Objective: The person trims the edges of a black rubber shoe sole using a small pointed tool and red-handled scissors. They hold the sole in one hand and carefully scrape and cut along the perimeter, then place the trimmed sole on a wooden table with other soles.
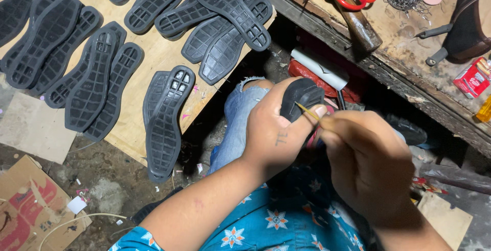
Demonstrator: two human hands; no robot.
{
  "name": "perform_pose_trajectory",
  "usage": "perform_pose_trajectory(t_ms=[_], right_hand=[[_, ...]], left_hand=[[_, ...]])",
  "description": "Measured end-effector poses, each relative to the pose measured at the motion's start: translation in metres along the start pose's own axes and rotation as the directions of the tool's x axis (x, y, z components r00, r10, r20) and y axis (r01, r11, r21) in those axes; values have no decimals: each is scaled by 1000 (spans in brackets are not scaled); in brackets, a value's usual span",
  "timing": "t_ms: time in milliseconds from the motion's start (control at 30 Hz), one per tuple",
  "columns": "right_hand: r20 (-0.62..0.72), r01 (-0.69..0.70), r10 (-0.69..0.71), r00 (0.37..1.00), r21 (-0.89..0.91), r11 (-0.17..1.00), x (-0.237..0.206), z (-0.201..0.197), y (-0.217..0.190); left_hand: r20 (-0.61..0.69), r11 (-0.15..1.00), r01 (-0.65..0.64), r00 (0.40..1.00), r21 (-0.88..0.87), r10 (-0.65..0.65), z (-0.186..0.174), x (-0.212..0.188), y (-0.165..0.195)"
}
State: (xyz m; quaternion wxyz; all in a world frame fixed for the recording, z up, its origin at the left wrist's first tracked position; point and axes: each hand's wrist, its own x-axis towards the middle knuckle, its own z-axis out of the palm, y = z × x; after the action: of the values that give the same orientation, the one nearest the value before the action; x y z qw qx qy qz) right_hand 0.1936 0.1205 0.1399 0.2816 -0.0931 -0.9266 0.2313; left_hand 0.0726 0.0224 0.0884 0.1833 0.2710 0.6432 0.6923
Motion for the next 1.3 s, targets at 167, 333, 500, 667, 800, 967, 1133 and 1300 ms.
perform_pose_trajectory(t_ms=[167,333,500,667,800,967,1133,1300], right_hand=[[-166,-89,107,980,114,990,-14,-4,11],[209,-493,454,866,205,845,-24,29,33],[276,-501,421,864,390,772,-46,46,39],[288,-522,440,850,355,776,-45,45,35],[263,-488,420,869,310,816,-33,39,31],[-2,-132,134,991,-185,974,-21,-3,26],[-202,-173,183,962,63,983,-24,-24,7],[-3,-108,111,994,202,973,-8,-22,5]], left_hand=[[34,996,50,998,-70,-47,-5,-2,-4],[27,1000,-8,1000,12,8,-15,-7,-2],[100,982,133,988,-136,-120,-19,-12,1],[30,998,38,999,-40,-37,-18,-13,4],[3,996,49,999,-79,-49,-12,-11,9],[30,986,119,993,-115,-117,-4,-6,15],[28,996,73,997,-45,-72,-1,-3,19],[58,999,47,997,2,-47,-2,-2,20]])
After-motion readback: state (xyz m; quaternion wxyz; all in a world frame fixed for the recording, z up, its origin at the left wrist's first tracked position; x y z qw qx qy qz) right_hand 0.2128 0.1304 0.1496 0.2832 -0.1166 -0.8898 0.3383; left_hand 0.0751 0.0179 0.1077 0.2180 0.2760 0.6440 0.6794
